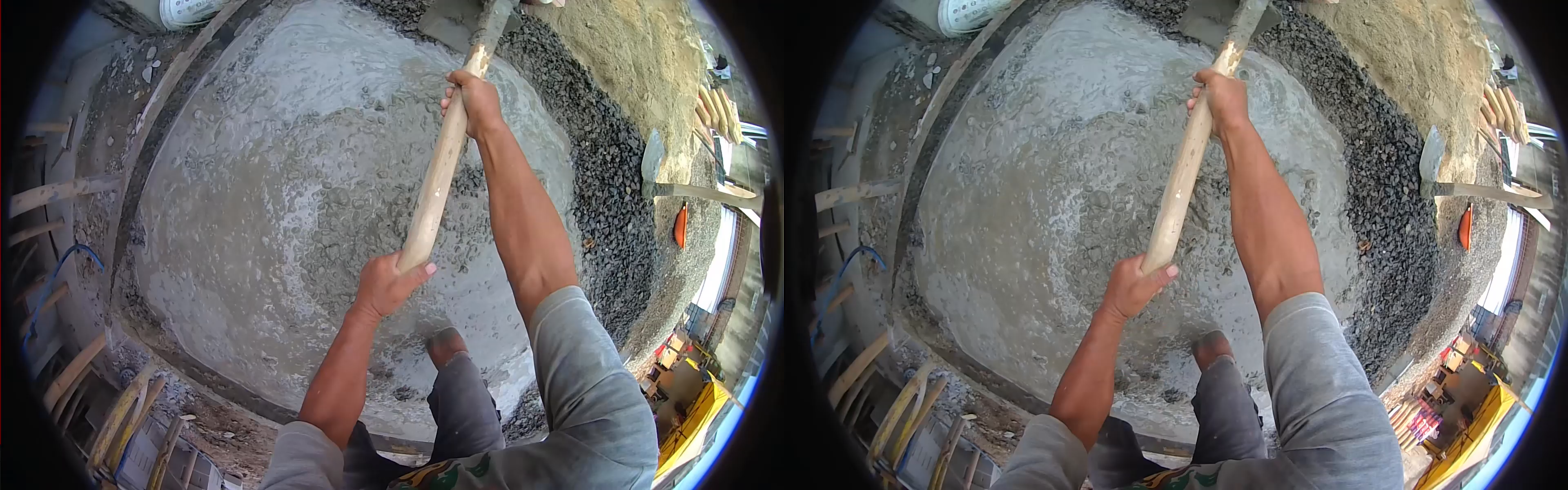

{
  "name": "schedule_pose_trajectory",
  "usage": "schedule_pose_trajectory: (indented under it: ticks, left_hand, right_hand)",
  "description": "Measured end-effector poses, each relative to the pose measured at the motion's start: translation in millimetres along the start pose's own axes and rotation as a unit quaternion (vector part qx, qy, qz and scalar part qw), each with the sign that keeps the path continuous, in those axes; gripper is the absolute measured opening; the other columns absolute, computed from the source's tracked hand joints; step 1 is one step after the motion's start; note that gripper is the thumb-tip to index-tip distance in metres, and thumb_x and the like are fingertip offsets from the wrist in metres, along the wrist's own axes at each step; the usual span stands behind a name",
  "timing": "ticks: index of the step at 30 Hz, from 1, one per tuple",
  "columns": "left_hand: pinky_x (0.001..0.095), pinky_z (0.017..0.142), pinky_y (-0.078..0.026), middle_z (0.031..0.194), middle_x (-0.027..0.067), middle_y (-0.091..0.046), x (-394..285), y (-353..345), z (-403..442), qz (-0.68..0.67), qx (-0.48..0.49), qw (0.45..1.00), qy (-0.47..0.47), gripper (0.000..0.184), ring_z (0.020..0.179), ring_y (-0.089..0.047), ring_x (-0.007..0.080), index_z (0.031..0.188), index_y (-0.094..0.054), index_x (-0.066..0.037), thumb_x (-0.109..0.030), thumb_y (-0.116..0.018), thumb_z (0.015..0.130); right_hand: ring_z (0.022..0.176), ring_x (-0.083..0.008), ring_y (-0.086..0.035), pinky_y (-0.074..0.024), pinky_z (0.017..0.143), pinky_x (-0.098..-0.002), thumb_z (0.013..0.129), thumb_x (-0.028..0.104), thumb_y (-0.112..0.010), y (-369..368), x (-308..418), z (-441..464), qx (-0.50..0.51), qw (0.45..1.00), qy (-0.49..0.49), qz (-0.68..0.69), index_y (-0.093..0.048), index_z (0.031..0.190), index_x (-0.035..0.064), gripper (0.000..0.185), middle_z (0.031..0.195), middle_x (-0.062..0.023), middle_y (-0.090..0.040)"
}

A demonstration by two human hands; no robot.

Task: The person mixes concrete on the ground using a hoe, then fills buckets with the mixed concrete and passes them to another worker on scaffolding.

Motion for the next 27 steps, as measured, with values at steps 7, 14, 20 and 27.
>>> schedule_pose_trajectory:
  ticks: [7, 14, 20, 27]
  left_hand:
    - [0.0328, 0.053, -0.044, 0.057, 0.0074, -0.058, 79, -8, -62, -0.037, -0.007, 0.989, 0.140, 0.049, 0.054, -0.058, 0.0173, 0.075, -0.063, 0.000, -0.050, -0.063, 0.080]
    - [0.0299, 0.051, -0.043, 0.058, 0.0022, -0.057, 78, -8, -181, -0.209, -0.038, 0.956, 0.203, 0.044, 0.053, -0.055, 0.0124, 0.070, -0.063, -0.003, -0.046, -0.063, 0.082]
    - [0.0297, 0.053, -0.044, 0.060, 0.0038, -0.059, 106, -11, -309, -0.063, 0.000, 0.958, 0.281, 0.046, 0.055, -0.056, 0.0126, 0.073, -0.063, -0.001, -0.047, -0.064, 0.081]
    - [0.0332, 0.062, -0.049, 0.068, 0.0100, -0.066, 72, 0, -395, 0.108, 0.089, 0.937, 0.319, 0.051, 0.066, -0.067, 0.0220, 0.090, -0.070, -0.006, -0.055, -0.065, 0.077]
  right_hand:
    - [0.049, -0.0217, -0.055, -0.0483, 0.043, -0.0384, 0.076, 0.010, -0.061, -8, -131, -37, -0.011, 0.985, -0.159, -0.062, -0.053, 0.092, -0.0034, 0.023, 0.069, -0.0104, -0.052]
    - [0.049, -0.0227, -0.055, -0.0486, 0.039, -0.0364, 0.071, 0.003, -0.061, -28, -160, -131, -0.020, 0.985, -0.151, -0.084, -0.057, 0.082, -0.0079, 0.016, 0.067, -0.0137, -0.055]
    - [0.045, -0.0215, -0.055, -0.0460, 0.040, -0.0364, 0.075, 0.009, -0.062, -9, -236, -256, -0.012, 0.962, -0.270, -0.047, -0.055, 0.087, -0.0052, 0.020, 0.066, -0.0115, -0.055]
    - [0.045, -0.0210, -0.055, -0.0470, 0.042, -0.0364, 0.078, 0.011, -0.060, 13, -230, -372, -0.051, 0.938, -0.341, 0.030, -0.054, 0.086, -0.0006, 0.016, 0.064, -0.0083, -0.052]
Point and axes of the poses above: each hand's wrist, its own z-axis towards the middle knuckle, its own y-axis out of the back of the hand, x = y × z, the point moved 6 cm from there along z, towards the middle knuckle
